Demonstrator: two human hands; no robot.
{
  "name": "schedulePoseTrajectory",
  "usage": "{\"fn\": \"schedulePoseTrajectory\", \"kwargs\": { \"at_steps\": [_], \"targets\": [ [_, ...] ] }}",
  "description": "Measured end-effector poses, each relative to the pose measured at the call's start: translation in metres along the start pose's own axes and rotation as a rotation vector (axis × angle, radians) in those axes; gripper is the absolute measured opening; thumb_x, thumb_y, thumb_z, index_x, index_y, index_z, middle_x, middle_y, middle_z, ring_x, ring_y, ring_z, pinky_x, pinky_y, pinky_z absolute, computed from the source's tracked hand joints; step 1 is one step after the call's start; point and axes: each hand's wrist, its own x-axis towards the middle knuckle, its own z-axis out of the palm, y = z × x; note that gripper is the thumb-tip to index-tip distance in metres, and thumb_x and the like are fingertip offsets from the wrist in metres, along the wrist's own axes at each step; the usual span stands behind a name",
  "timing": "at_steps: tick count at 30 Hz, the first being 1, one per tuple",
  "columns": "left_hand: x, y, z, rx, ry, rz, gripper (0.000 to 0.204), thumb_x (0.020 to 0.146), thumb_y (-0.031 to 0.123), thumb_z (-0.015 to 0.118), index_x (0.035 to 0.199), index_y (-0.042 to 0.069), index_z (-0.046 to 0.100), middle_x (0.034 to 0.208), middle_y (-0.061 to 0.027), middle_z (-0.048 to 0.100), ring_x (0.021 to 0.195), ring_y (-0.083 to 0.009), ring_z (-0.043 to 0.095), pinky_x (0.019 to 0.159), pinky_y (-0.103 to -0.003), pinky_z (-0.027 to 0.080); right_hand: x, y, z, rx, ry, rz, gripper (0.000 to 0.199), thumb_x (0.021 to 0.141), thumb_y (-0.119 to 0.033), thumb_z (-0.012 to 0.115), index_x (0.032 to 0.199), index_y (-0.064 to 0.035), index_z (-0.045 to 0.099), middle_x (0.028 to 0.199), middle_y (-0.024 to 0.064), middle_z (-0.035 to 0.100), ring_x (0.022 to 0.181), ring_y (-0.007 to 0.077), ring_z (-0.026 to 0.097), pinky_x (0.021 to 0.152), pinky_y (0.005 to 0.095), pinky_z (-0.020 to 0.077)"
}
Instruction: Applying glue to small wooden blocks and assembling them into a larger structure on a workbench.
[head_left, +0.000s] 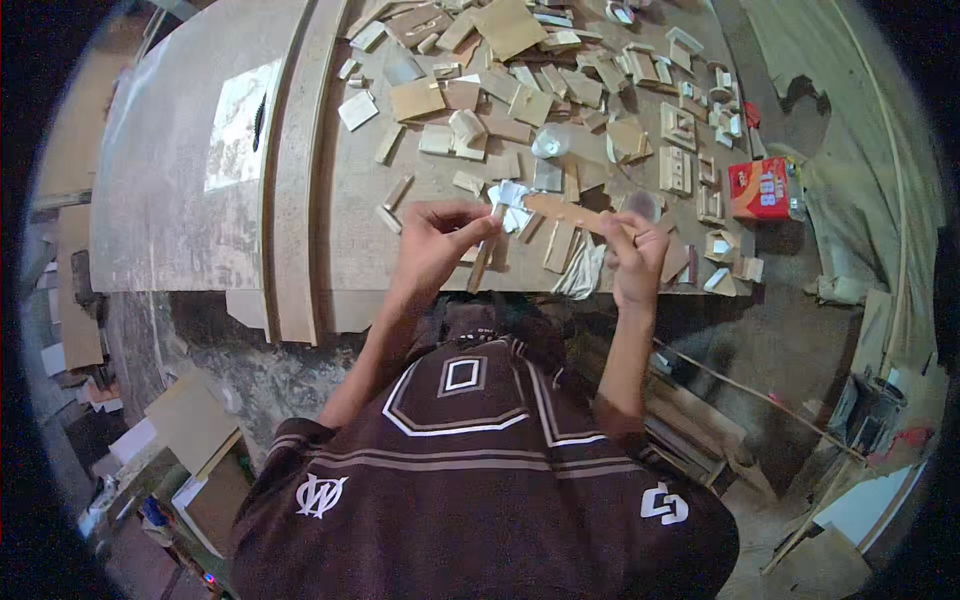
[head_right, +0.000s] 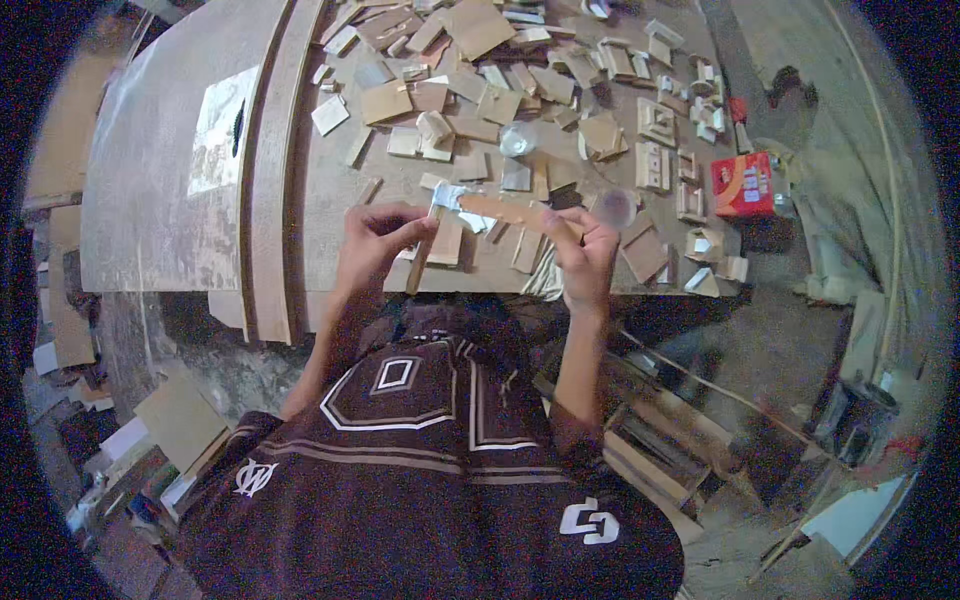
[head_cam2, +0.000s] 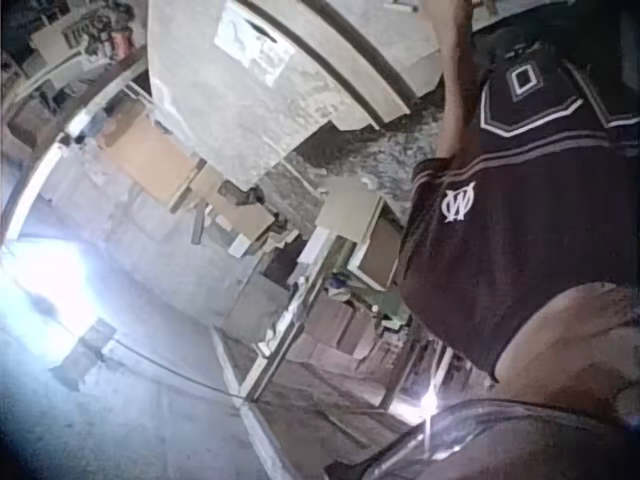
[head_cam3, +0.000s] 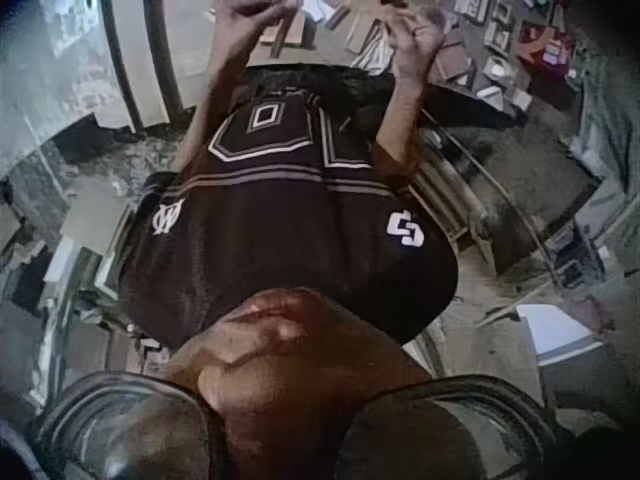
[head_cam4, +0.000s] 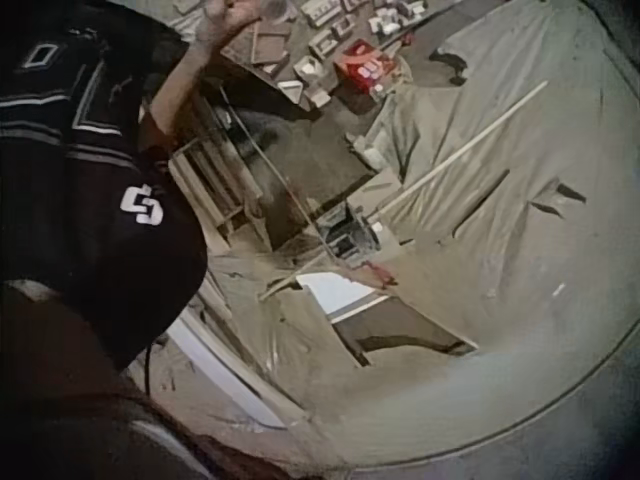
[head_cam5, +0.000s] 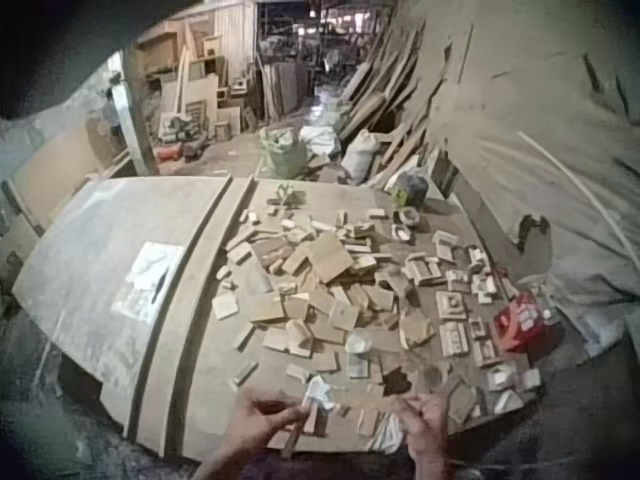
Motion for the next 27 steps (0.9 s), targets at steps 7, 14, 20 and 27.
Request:
{"fn": "schedulePoseTrajectory", "kwargs": {
  "at_steps": [7, 14, 20, 27],
  "targets": [
    [0.006, -0.009, -0.014, 0.001, 0.080, -0.060, 0.013, 0.085, 0.009, 0.074, 0.092, -0.001, 0.075, 0.082, -0.0046, 0.073, 0.071, -0.0086, 0.063, 0.065, -0.024, 0.049, 0.028, 0.020, -0.060, -0.286, 0.290, -0.162, 0.023, 0.089, -0.020, 0.074, 0.090, 0.0019, 0.069, 0.072, -0.0023, 0.061, 0.062, 0.0045, 0.048, 0.056, 0.0231, 0.0369],
    [0.002, -0.017, -0.024, -0.060, 0.152, -0.064, 0.019, 0.085, 0.016, 0.076, 0.095, 0.000, 0.075, 0.083, -0.0041, 0.072, 0.071, -0.0086, 0.063, 0.060, -0.023, 0.047, 0.116, 0.030, -0.046, -0.935, 0.249, -0.440, 0.026, 0.086, -0.026, 0.073, 0.093, -0.0019, 0.075, 0.074, 0.0107, 0.071, 0.069, 0.0177, 0.068, 0.064, 0.0321, 0.0510],
    [-0.003, -0.017, -0.040, -0.062, 0.324, -0.018, 0.020, 0.085, 0.014, 0.076, 0.097, -0.002, 0.074, 0.082, -0.0056, 0.072, 0.070, -0.0084, 0.064, 0.060, -0.022, 0.047, 0.169, 0.047, -0.017, -1.198, 0.170, -0.346, 0.027, 0.084, -0.034, 0.069, 0.090, -0.0087, 0.076, 0.084, 0.0175, 0.071, 0.079, 0.0352, 0.070, 0.069, 0.0426, 0.0540],
    [0.000, -0.020, -0.048, -0.137, 0.416, -0.032, 0.012, 0.086, 0.011, 0.075, 0.092, 0.000, 0.073, 0.082, -0.0056, 0.072, 0.071, -0.0078, 0.064, 0.058, -0.020, 0.046, 0.210, 0.094, -0.004, -1.449, -0.069, -0.332, 0.029, 0.084, -0.041, 0.066, 0.092, -0.0164, 0.077, 0.085, 0.0166, 0.071, 0.081, 0.0382, 0.069, 0.070, 0.0459, 0.0546]
  ]
}}
